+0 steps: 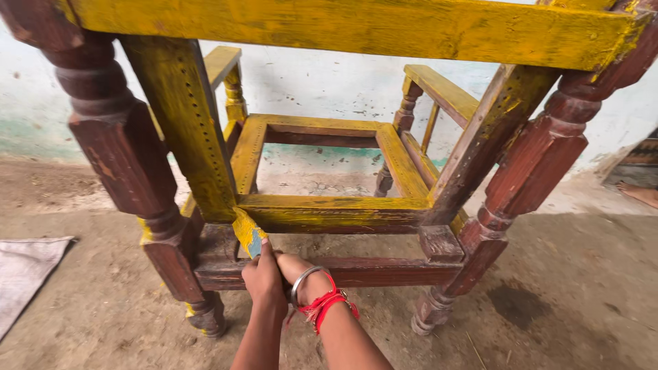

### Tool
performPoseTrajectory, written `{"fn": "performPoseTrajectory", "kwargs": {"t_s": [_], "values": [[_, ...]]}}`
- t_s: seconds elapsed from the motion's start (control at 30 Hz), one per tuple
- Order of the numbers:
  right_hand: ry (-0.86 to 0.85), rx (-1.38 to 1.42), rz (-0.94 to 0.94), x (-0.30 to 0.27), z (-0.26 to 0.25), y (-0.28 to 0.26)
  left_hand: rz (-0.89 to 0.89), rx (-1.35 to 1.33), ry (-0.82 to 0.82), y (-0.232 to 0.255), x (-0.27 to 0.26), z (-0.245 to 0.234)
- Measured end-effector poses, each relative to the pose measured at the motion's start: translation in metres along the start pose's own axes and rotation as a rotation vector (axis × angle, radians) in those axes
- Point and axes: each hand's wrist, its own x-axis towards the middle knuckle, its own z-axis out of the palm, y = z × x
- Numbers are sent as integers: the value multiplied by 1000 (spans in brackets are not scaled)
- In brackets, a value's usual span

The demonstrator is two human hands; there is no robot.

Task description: The person paints a wooden chair using a brush and yellow paint, applying the paint to the frame and legs.

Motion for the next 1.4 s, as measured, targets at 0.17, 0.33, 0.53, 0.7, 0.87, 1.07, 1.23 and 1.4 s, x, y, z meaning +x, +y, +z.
{"fn": "performPoseTrajectory", "kwargs": {"t_s": [0.17,0.33,0.53,0.7,0.87,1.07,1.23,1.4], "values": [[-87,293,-81,34,-55,34,16,695,167,9,-18,26],[-131,365,-134,9,-109,36,-51,876,118,22,-76,58],[-2,534,-240,-45,-120,32,74,1066,-93,10,-104,82],[460,483,-299,-22,-94,39,137,981,-318,12,-55,62],[660,590,-406,29,-34,43,-328,658,-659,50,-29,22],[779,463,-318,39,2,54,-503,511,-818,64,-4,-2],[837,272,-257,47,24,40,-491,354,-782,60,3,-25],[904,24,-186,31,35,20,-459,298,-662,58,-11,-30]]}}
